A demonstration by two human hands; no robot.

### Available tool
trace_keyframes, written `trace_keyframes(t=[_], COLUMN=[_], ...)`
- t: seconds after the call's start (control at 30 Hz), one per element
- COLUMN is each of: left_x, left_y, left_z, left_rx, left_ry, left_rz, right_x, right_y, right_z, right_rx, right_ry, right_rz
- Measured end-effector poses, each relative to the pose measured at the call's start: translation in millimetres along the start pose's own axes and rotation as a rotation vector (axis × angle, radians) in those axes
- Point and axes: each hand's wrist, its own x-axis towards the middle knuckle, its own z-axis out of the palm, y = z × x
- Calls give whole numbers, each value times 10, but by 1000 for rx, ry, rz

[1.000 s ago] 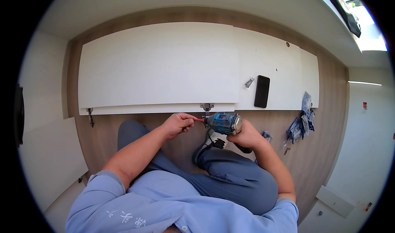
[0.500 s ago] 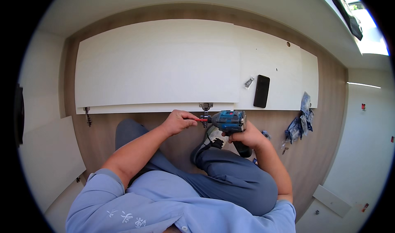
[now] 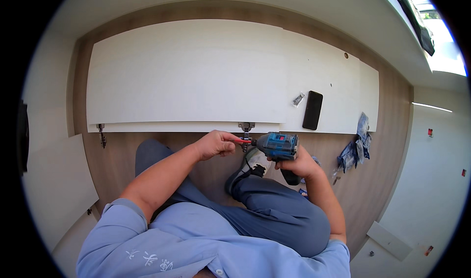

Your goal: The person removes metal hinges from plastic packaging, aligns them with pre-drilled holes on a white wooden panel, and fastens them using an electric screwdriver. They then lift a second white panel and place it on top of the first one.

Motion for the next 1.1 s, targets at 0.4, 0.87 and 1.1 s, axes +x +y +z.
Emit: trace_keyframes(t=[0.4, 0.87, 1.1], left_x=[-90, -116, -147], left_y=[-665, -588, -589], left_z=[-273, -214, -250], left_rx=[97, -16, -7], left_ry=[160, 132, 145], left_rz=[-176, -200, -195], right_x=[261, 276, 274], right_y=[185, -77, 114], right_z=[-28, 213, 108], right_rx=[-754, -963, -903], right_ry=[307, 289, 320], right_rz=[16, -38, -5])
